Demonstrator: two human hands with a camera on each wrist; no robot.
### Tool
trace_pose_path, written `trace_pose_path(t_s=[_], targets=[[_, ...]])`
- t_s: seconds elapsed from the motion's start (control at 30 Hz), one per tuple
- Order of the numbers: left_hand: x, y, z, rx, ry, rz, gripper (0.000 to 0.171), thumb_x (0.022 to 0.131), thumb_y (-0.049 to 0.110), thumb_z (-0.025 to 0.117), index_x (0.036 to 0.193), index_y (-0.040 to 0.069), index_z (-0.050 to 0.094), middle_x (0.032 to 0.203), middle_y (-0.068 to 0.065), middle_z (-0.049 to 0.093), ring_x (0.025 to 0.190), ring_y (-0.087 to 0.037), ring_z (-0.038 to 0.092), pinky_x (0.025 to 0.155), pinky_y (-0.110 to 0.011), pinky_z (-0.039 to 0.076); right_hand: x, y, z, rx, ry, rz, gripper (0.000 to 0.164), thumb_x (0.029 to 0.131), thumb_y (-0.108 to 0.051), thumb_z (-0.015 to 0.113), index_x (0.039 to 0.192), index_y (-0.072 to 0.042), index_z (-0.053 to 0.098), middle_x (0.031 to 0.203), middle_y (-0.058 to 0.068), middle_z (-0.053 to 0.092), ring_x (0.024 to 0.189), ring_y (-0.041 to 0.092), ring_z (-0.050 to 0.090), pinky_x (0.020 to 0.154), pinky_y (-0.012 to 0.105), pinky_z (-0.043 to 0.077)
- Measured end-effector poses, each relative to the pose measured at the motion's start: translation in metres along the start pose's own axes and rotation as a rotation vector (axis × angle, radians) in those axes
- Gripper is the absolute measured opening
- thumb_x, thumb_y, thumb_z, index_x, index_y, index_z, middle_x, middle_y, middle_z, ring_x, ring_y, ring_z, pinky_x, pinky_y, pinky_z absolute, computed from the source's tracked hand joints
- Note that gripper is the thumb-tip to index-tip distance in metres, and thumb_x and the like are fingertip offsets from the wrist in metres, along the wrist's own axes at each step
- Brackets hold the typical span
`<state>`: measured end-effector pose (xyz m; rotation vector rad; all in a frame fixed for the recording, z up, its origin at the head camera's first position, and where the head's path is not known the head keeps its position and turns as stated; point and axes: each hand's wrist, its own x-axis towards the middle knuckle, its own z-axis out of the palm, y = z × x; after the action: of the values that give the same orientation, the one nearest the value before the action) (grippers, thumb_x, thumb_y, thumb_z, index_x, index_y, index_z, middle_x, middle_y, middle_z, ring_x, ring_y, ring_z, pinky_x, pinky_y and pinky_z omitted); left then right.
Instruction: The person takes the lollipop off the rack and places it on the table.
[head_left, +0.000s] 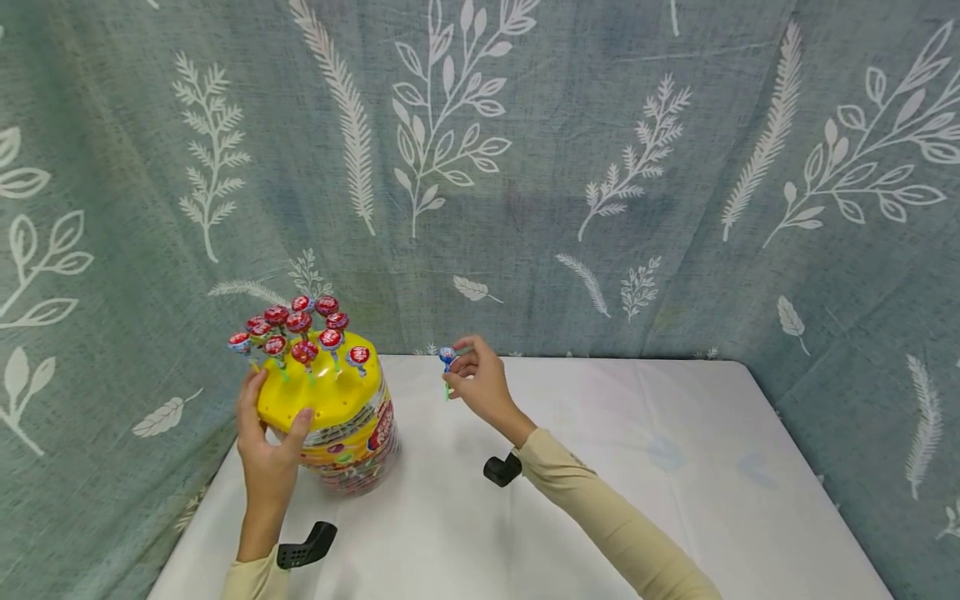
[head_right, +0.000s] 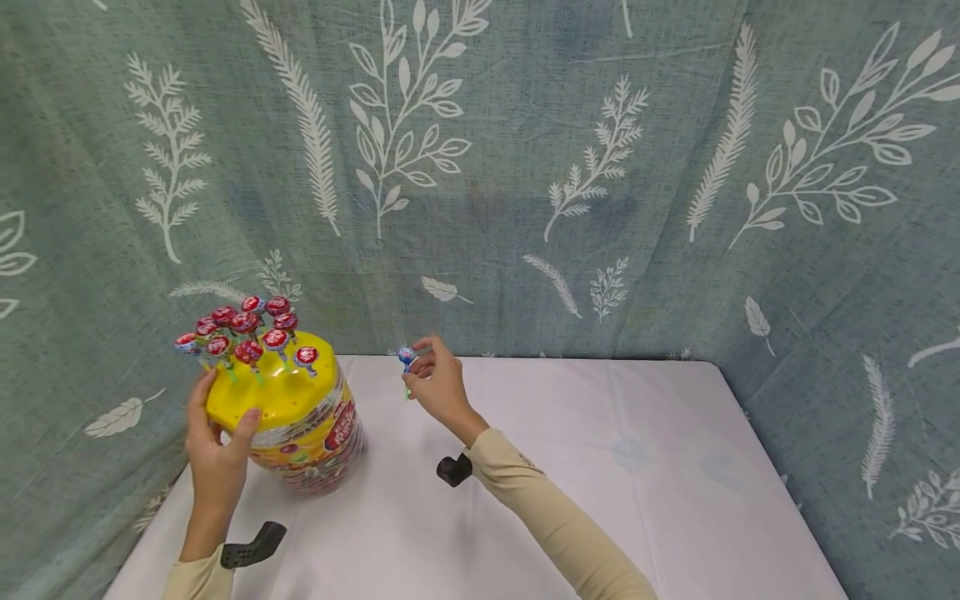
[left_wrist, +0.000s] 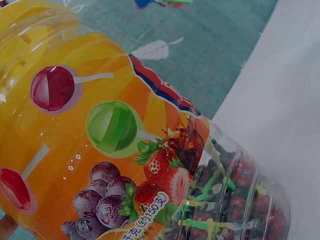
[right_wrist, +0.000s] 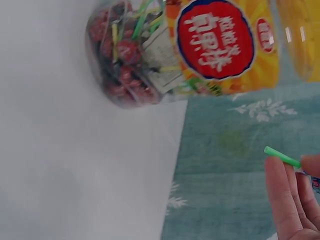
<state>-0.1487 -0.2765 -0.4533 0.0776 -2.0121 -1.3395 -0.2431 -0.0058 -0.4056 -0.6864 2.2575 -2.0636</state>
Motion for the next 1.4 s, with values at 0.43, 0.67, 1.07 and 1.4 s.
trace_pose_path(t_s=[0.43, 0.67, 1.07, 1.4], targets=[[-0.002, 0.0, -0.001, 0.001, 0.001, -0.011, 0.073, 0.085, 0.014, 0.064, 0.147, 0.029, 0.029, 0.155, 0.008, 0.016, 0.133, -0.017, 0.03, 0.108, -0.028, 0.024, -0.003, 0.031, -0.003, -0.019, 0.02, 0.125, 0.04, 0.081, 0.011, 0.063, 0.117, 0.012, 0.046, 0.09, 0.034, 0.058, 0.077, 0.049, 0.061, 0.063, 0.052, 0.052], [0.0, 0.001, 0.0, -0.008, -0.005, -0.003, 0.073, 0.085, 0.013, 0.063, 0.148, 0.027, 0.029, 0.155, 0.008, 0.016, 0.134, -0.018, 0.03, 0.108, -0.026, 0.026, 0.005, 0.08, -0.002, -0.067, 0.072, 0.198, 0.038, 0.079, 0.007, 0.067, 0.112, 0.0, 0.051, 0.082, 0.019, 0.061, 0.065, 0.027, 0.065, 0.054, 0.038, 0.054], [0.0, 0.004, 0.0, -0.009, -0.005, 0.006, 0.074, 0.084, 0.013, 0.063, 0.148, 0.026, 0.029, 0.155, 0.005, 0.016, 0.133, -0.017, 0.03, 0.108, -0.026, 0.025, 0.004, 0.121, 0.005, -0.101, 0.138, 0.301, 0.039, 0.076, 0.005, 0.071, 0.11, -0.002, 0.053, 0.079, 0.016, 0.062, 0.055, 0.021, 0.064, 0.056, 0.042, 0.054], [-0.002, 0.0, -0.002, -0.011, -0.001, 0.004, 0.074, 0.084, 0.012, 0.063, 0.148, 0.027, 0.029, 0.155, 0.003, 0.016, 0.132, -0.017, 0.031, 0.107, -0.025, 0.025, -0.004, 0.149, 0.014, -0.248, 0.184, 0.342, 0.038, 0.075, 0.006, 0.068, 0.11, 0.002, 0.055, 0.074, 0.009, 0.061, 0.051, 0.026, 0.063, 0.047, 0.029, 0.051]])
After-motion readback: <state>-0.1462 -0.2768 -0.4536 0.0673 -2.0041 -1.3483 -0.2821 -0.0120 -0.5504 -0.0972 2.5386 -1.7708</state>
